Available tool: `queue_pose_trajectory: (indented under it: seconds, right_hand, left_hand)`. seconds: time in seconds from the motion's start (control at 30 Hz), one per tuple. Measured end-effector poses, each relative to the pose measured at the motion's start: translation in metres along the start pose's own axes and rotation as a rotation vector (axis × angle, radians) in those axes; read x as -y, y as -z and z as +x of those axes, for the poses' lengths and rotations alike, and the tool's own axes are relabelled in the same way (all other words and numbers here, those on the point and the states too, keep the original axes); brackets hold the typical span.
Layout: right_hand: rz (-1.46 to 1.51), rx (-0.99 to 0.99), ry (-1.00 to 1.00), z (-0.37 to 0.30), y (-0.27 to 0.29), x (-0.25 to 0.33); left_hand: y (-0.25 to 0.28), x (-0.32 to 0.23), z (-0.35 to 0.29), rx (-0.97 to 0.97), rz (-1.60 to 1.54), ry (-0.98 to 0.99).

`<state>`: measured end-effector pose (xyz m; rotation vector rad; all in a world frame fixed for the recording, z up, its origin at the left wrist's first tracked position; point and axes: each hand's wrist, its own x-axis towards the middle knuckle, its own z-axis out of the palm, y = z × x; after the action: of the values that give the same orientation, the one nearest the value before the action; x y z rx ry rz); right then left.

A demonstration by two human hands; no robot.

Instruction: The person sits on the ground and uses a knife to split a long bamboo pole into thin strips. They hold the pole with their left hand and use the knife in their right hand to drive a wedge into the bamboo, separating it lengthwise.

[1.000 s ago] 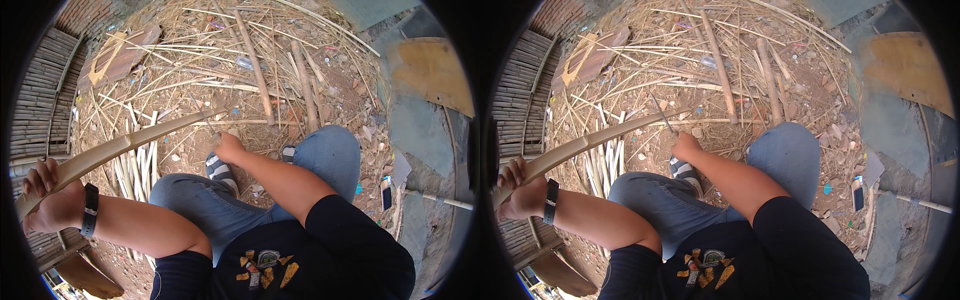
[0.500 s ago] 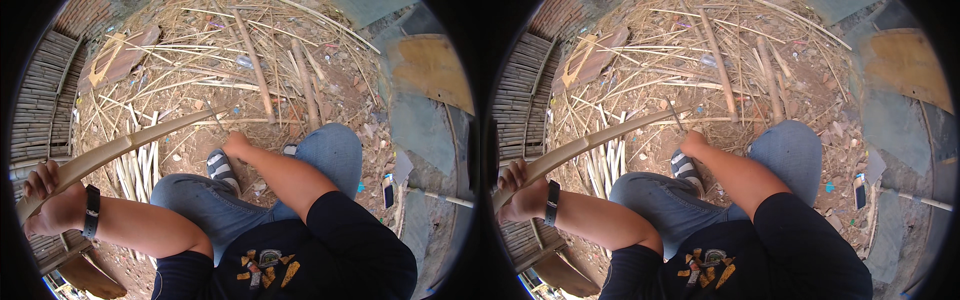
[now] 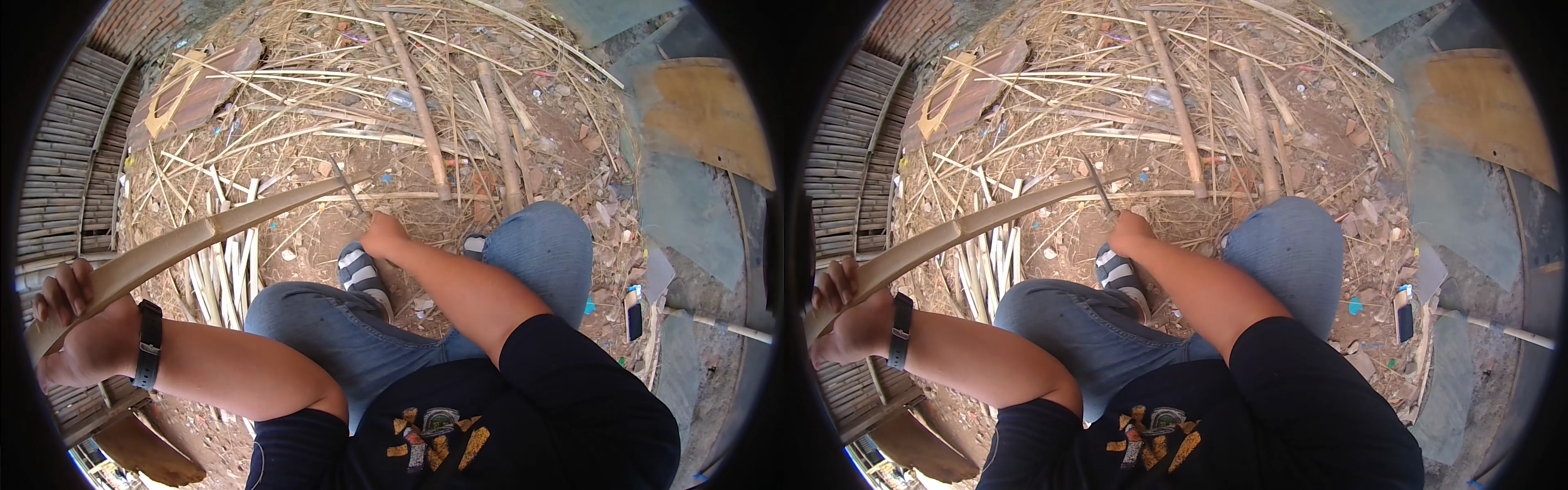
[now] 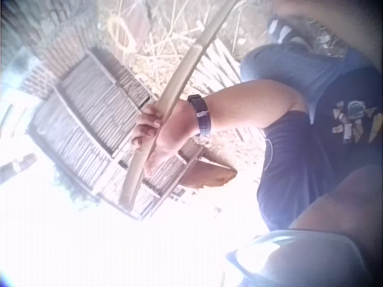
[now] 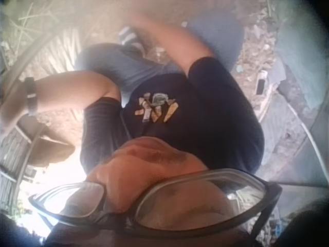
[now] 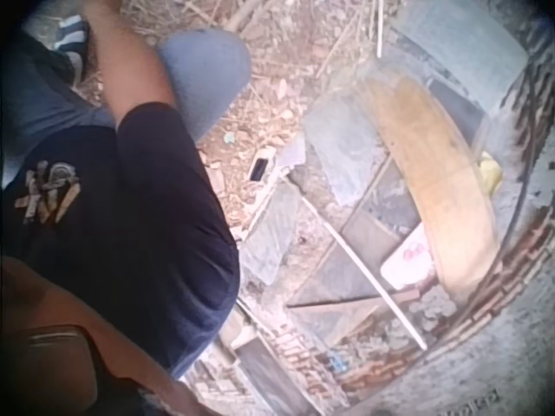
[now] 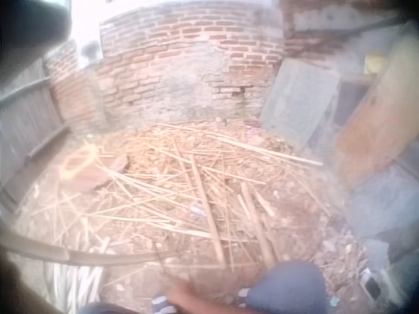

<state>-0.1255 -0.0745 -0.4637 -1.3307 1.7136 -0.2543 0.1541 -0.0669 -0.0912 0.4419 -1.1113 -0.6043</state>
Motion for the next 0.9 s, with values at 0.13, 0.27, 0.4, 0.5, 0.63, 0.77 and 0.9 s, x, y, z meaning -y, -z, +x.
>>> queue_pose_trajectory:
  seconds: [0.13, 0.27, 0.4, 0.5, 0.63, 0.77, 0.9]
  right_hand:
    - [0.109, 0.01, 0.198, -0.026, 0.018, 0.04]
    - [0.148, -0.012, 0.424, -0.037, 0.024, 0.06]
    - [0.041, -0.111, 0.28, -0.019, 0.008, 0.015]
    - [-0.093, 0.111, -0.164, 0.009, 0.002, -0.024]
    - [-0.095, 0.152, -0.197, 0.016, -0.009, -0.041]
    - [0.057, -0.041, -0.056, -0.003, -0.007, 0.0]
    - [0.176, -0.086, 0.152, -0.02, 0.006, 0.035]
  left_hand:
    - [-0.005, 0.0, -0.001, 0.06, -0.064, -0.004]
    - [-0.004, 0.0, -0.001, 0.066, -0.087, 0.014]
    - [0.012, -0.005, 0.004, 0.035, -0.068, 0.045]
    - [0.008, -0.003, 0.004, 0.02, -0.039, 0.041]
    - [-0.012, 0.003, -0.003, 0.028, -0.047, -0.01]
    - [-0.02, -0.001, -0.002, 0.079, -0.063, 0.009]
    - [-0.016, -0.004, 0.0, 0.062, -0.05, 0.015]
